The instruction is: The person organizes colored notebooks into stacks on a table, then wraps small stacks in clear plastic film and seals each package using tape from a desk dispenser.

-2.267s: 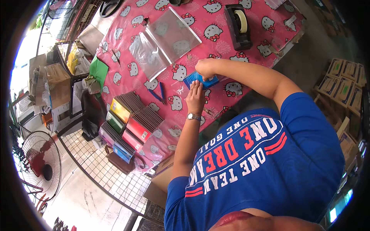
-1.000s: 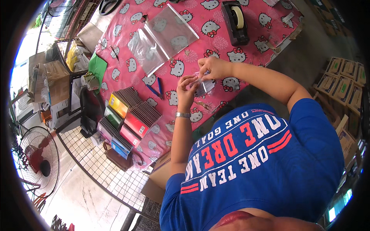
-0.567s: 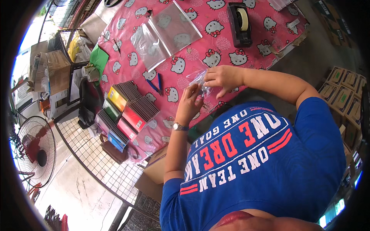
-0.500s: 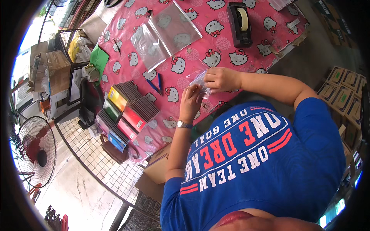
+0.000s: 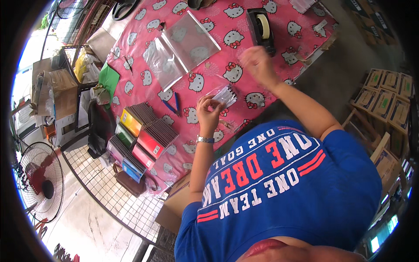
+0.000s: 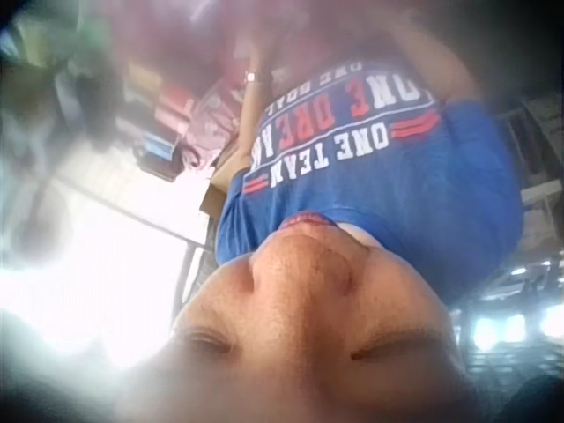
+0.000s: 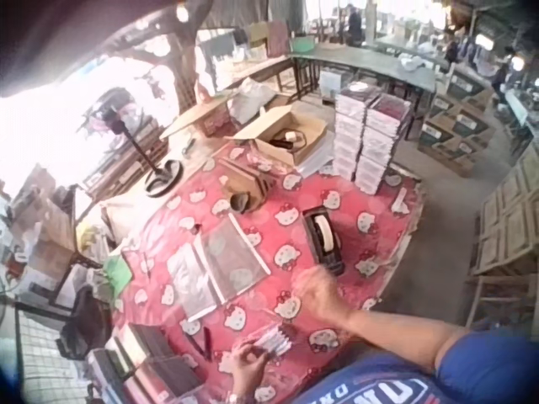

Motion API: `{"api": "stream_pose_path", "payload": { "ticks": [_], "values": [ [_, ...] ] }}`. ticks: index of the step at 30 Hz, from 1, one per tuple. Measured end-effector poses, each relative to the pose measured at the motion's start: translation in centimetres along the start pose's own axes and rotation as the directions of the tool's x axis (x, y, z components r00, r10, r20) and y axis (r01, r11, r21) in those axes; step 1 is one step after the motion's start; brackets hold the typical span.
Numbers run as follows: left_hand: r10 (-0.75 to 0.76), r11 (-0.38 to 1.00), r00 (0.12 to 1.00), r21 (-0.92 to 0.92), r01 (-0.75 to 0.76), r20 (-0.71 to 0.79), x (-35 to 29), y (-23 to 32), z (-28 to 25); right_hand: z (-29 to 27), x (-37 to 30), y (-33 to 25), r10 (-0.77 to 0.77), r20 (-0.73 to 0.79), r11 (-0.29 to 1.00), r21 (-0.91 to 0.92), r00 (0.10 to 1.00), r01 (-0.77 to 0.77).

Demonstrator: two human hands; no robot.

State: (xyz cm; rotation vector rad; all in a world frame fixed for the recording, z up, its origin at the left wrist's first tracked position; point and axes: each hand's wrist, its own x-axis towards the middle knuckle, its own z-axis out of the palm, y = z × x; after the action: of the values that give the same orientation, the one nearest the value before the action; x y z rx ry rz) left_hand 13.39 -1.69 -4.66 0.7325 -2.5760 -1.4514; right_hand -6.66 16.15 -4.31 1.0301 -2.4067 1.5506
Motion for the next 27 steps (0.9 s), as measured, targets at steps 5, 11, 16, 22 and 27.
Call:
{"api": "stream_pose_path", "payload": {
  "ticks": [5, 11, 16, 22, 27],
  "values": [
    [-0.046, 0.965, 0.990, -0.252, 0.078, 0.131, 2.8, 0.8, -1.1, -4.7, -2.0, 10.8, 0.560, -0.187, 0.821, -0.004, 0.807, -0.571],
    [-0.026, 0.795, 0.866, -0.515, 0.321, 0.499, 4.4, -1.8, -2.2, -2.2, -4.1, 6.4, 0.783, -0.085, 0.454, 0.755, 0.616, -0.473],
    [-0.029, 0.807, 0.931, -0.541, 0.238, 0.365, 3.1, -1.1, -0.4, -1.0, -8.4, 9.9, 0.753, 0.472, -0.134, 0.793, 0.459, -0.595],
    [-0.013, 0.734, 0.954, -0.645, 0.212, 0.298, 2.7, -2.5, 0.2, 5.1, 4.4, -3.7, 0.036, 0.950, 0.802, 0.158, 0.311, -0.576],
    [0.010, 0.721, 0.961, -0.667, 0.185, 0.278, 3.0, -2.2, -0.1, 9.2, 7.0, -4.3, 0.010, 1.000, 0.961, -0.017, 0.026, 0.277]
  ]
}}
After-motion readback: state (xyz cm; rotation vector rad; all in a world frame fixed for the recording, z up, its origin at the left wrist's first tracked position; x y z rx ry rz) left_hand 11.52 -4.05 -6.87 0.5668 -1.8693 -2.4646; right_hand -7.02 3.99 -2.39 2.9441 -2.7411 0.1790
